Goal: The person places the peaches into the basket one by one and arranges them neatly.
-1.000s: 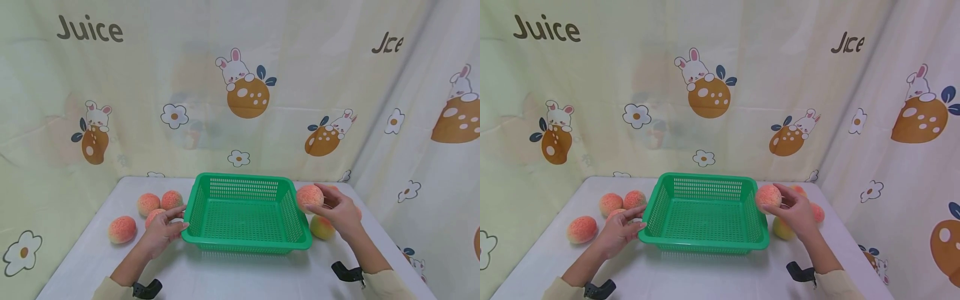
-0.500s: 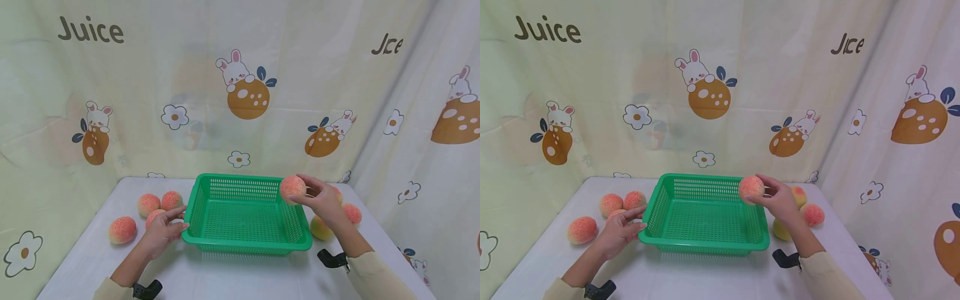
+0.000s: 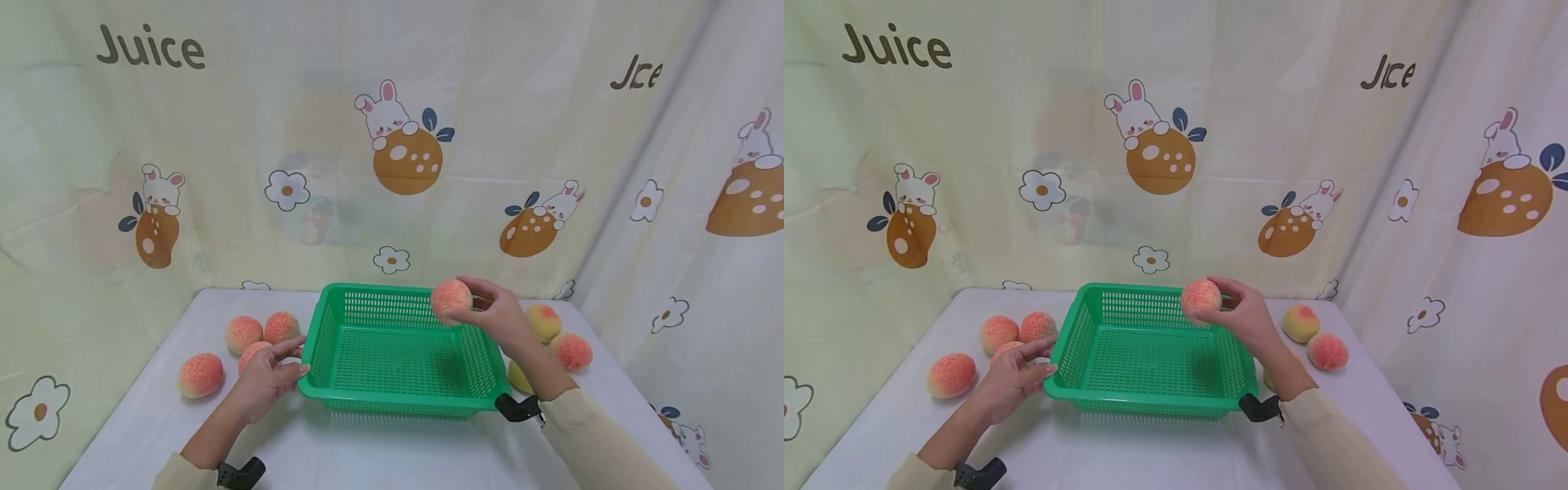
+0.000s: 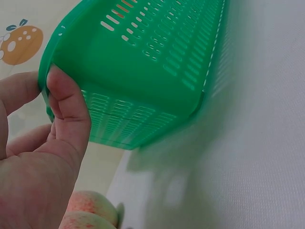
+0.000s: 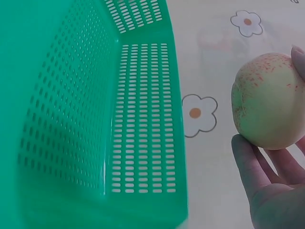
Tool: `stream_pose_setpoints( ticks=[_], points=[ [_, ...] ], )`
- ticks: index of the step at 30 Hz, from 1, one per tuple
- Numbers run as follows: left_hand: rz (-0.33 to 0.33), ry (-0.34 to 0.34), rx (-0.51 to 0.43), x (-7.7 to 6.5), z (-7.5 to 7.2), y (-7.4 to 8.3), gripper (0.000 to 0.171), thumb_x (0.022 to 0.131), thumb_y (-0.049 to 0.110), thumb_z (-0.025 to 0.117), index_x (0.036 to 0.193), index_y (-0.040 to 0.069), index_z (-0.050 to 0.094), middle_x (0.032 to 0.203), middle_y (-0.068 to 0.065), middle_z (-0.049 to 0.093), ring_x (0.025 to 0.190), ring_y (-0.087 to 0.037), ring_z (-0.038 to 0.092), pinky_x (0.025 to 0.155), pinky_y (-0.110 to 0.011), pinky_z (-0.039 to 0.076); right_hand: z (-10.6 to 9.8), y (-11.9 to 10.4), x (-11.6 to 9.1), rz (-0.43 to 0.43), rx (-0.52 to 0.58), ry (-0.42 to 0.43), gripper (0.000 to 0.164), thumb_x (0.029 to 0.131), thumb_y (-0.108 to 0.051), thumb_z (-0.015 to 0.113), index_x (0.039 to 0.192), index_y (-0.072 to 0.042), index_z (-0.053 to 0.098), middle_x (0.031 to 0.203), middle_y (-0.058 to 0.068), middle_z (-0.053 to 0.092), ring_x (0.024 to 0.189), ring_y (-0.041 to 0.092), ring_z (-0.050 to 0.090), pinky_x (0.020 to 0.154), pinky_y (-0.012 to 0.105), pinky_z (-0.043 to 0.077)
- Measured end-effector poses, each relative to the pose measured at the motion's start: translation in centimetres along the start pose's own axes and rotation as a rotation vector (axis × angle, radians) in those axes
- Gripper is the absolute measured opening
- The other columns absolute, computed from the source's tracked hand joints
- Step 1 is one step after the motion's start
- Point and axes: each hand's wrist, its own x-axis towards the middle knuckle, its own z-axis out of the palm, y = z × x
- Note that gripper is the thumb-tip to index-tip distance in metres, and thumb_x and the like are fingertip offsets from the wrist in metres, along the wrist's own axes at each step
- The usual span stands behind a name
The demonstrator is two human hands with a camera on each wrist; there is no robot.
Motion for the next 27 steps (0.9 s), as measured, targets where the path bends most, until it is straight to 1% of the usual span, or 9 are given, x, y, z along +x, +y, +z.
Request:
stream_pose_setpoints(
  ticks=[7,11,17,21,25,27],
  points=[
    [0.012,-0.014,-0.006,0.0,-0.2,0.0,0.07,0.096,0.008,0.07,0.158,0.007,0.038,0.135,-0.016,0.047,0.1,-0.016,0.07,0.087,-0.028,0.061,1.3,-0.5,1.2,-0.028,0.008,-0.019,0.067,0.085,-0.033,0.085,0.144,-0.017,0.058,0.143,0.008,0.062,0.12,0.031,0.062,0.089,0.026,0.058],
    [0.007,-0.004,-0.019,0.1,-0.2,-0.2,0.07,0.094,0.007,0.072,0.157,0.008,0.04,0.134,-0.015,0.048,0.099,-0.017,0.07,0.086,-0.029,0.062,2.2,-0.6,2.1,-0.032,0.021,-0.032,0.067,0.084,-0.033,0.086,0.143,-0.017,0.059,0.142,0.008,0.062,0.118,0.031,0.063,0.09,0.029,0.058],
    [0.001,0.0,-0.022,0.2,-0.3,-0.4,0.07,0.094,0.008,0.073,0.156,0.008,0.041,0.133,-0.014,0.048,0.099,-0.017,0.07,0.086,-0.029,0.062,3.3,-0.4,3.3,-0.019,0.051,-0.06,0.071,0.081,-0.033,0.088,0.143,-0.017,0.058,0.142,0.007,0.061,0.121,0.029,0.065,0.095,0.035,0.059],
    [-0.002,-0.001,-0.026,0.2,-0.1,-0.3,0.07,0.094,0.008,0.073,0.156,0.009,0.041,0.132,-0.013,0.048,0.1,-0.016,0.068,0.086,-0.029,0.062,4.0,-0.5,3.9,-0.013,0.067,-0.078,0.071,0.081,-0.032,0.089,0.143,-0.016,0.058,0.142,0.007,0.061,0.123,0.03,0.064,0.097,0.038,0.059],
    [0.007,-0.011,-0.018,0.0,-0.1,-0.2,0.071,0.095,0.008,0.071,0.157,0.008,0.039,0.132,-0.014,0.047,0.101,-0.016,0.067,0.086,-0.027,0.061,4.7,-0.7,4.5,0.014,0.066,-0.085,0.071,0.08,-0.031,0.089,0.143,-0.017,0.058,0.142,0.007,0.061,0.124,0.03,0.063,0.097,0.039,0.059],
    [0.004,-0.007,-0.023,0.1,-0.1,-0.2,0.07,0.095,0.008,0.072,0.157,0.009,0.04,0.132,-0.014,0.047,0.101,-0.016,0.067,0.086,-0.028,0.061,5.0,-0.8,4.9,0.023,0.068,-0.091,0.071,0.08,-0.029,0.089,0.143,-0.017,0.058,0.142,0.007,0.06,0.124,0.03,0.063,0.097,0.039,0.059]
  ],
)
